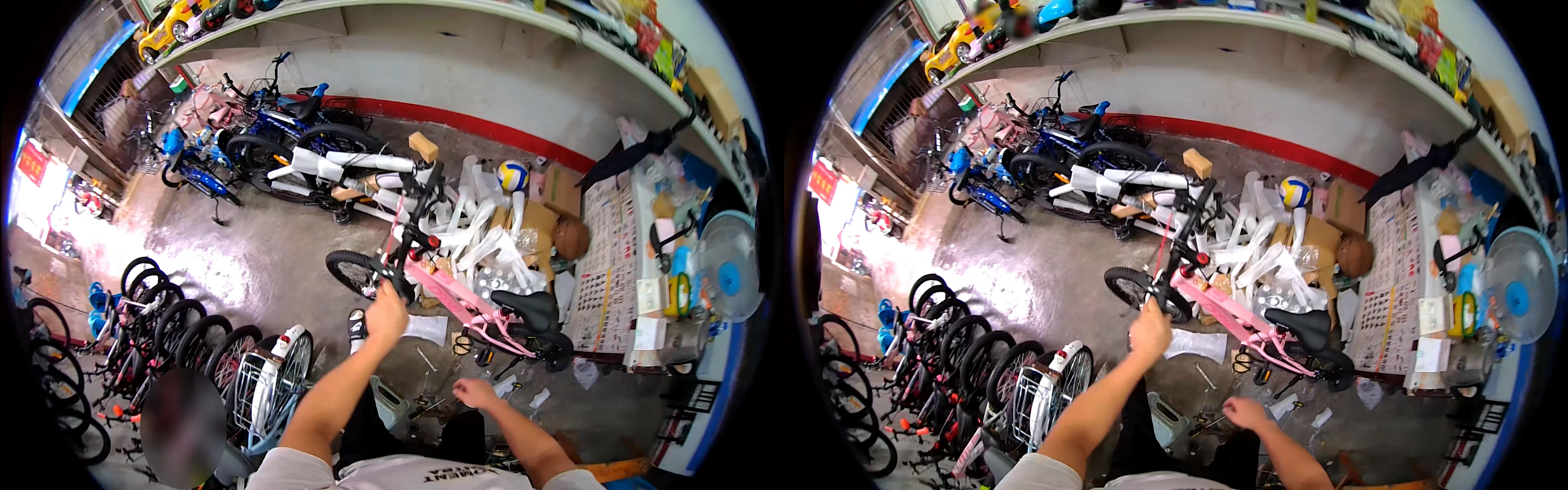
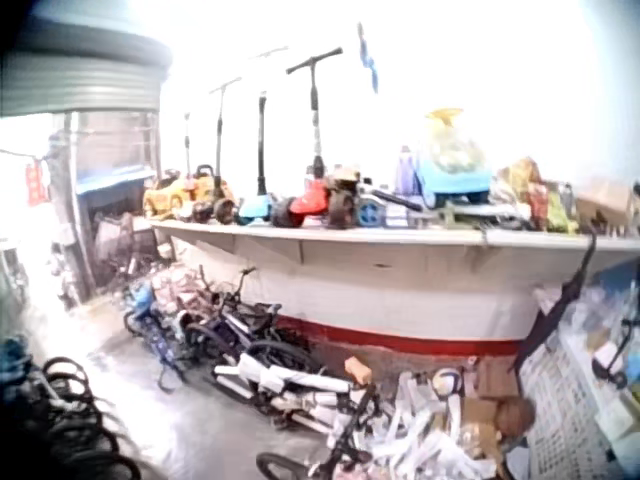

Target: The person repairs a pink bicycle by adjusting the rear wheel hub, handling a long metal tube, and using a hand pump to inflate the tire.

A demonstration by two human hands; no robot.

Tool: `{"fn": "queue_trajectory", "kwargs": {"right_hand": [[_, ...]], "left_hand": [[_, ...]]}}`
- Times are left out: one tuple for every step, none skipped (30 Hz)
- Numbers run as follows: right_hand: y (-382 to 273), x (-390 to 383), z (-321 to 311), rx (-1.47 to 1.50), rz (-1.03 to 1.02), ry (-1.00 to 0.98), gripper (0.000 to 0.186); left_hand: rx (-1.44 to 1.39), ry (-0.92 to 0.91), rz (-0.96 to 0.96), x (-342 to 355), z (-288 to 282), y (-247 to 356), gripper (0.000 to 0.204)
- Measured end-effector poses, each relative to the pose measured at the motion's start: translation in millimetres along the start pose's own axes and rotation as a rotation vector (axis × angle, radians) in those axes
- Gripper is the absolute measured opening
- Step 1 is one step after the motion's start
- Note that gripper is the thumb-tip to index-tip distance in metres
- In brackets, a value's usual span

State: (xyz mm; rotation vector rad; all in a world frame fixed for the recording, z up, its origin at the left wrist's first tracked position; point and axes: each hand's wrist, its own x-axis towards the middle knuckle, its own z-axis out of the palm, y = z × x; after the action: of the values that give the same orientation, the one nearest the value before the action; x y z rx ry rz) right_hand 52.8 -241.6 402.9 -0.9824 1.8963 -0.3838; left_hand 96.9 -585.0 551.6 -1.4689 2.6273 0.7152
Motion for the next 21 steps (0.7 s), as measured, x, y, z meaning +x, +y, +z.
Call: {"fn": "queue_trajectory", "kwargs": {"right_hand": [[-16.4,2.7,-18.0,-0.043,0.064,0.106,0.035],[-35.6,10.7,-37.7,-0.079,0.12,0.21,0.035],[-49.9,16.4,-55.0,-0.032,0.212,0.272,0.035],[-64.2,24.8,-70.4,0.019,0.302,0.332,0.035],[-70.6,36.3,-85.3,0.096,0.278,0.365,0.036],[-79.9,46.5,-97.6,0.176,0.25,0.394,0.037],[-117.5,59.8,-115.8,0.201,0.239,0.443,0.037],[-155.4,69.5,-135.1,0.221,0.235,0.496,0.037],[-165.2,79.7,-147.0,0.23,0.242,0.533,0.036],[-173.2,91.8,-155.6,0.244,0.241,0.562,0.036],[-185.8,105.4,-166.7,0.261,0.233,0.556,0.037],[-195.3,121.2,-180.8,0.275,0.216,0.549,0.038],[-196.3,136.5,-191.2,0.294,0.211,0.568,0.039],[-197.9,154.1,-201.7,0.313,0.198,0.582,0.041],[-204.2,172.4,-210.6,0.292,0.226,0.619,0.041],[-211.2,191.5,-218.7,0.27,0.249,0.653,0.041],[-217.6,211.9,-227.4,0.281,0.312,0.659,0.043],[-211.4,231.0,-234.8,0.275,0.301,0.623,0.055],[-219.8,249.9,-241.7,0.344,0.326,0.611,0.063],[-228.6,266.5,-245.3,0.41,0.352,0.594,0.071],[-244.5,277.8,-244.2,0.509,0.327,0.545,0.077]], "left_hand": [[-0.066,-0.009,0.016,-2.6,1.2,-5.1,0.054],[-0.121,-0.016,0.03,-3.4,0.4,-11.7,0.057],[-0.168,-0.105,0.036,-3.8,-5.6,-9.9,0.061],[-0.207,-0.195,0.038,-4.0,-13.8,-11.1,0.064],[-0.256,-0.228,0.104,-3.4,-13.5,-15.3,0.063],[-0.284,-0.225,0.116,-3.1,-14.5,-18.1,0.064],[-0.288,-0.249,0.126,2.0,-16.6,-29.2,0.066],[-0.298,-0.278,0.139,3.0,-18.5,-35.3,0.068],[-0.304,-0.321,0.15,3.5,-23.3,-31.7,0.067],[-0.302,-0.359,0.151,4.4,-31.3,-30.3,0.066],[-0.294,-0.397,0.144,2.5,-37.4,-35.1,0.065],[-0.28,-0.44,0.145,1.5,-39.8,-41.2,0.062],[-0.27,-0.48,0.146,1.5,-39.6,-45.3,0.06],[-0.26,-0.513,0.141,3.0,-39.2,-49.0,0.057],[-0.275,-0.535,0.093,2.6,-39.1,-53.3,0.056],[-0.262,-0.559,0.106,2.1,-40.2,-59.5,0.057],[-0.252,-0.58,0.115,1.5,-41.2,-65.7,0.057],[-0.246,-0.604,0.118,-0.5,-42.9,-71.0,0.058],[-0.245,-0.617,0.105,-3.3,-48.6,-75.2,0.058],[-0.27,-0.614,0.103,-5.7,-53.0,-81.2,0.058],[-0.295,-0.605,0.087,-9.9,-58.5,-88.0,0.058]]}}
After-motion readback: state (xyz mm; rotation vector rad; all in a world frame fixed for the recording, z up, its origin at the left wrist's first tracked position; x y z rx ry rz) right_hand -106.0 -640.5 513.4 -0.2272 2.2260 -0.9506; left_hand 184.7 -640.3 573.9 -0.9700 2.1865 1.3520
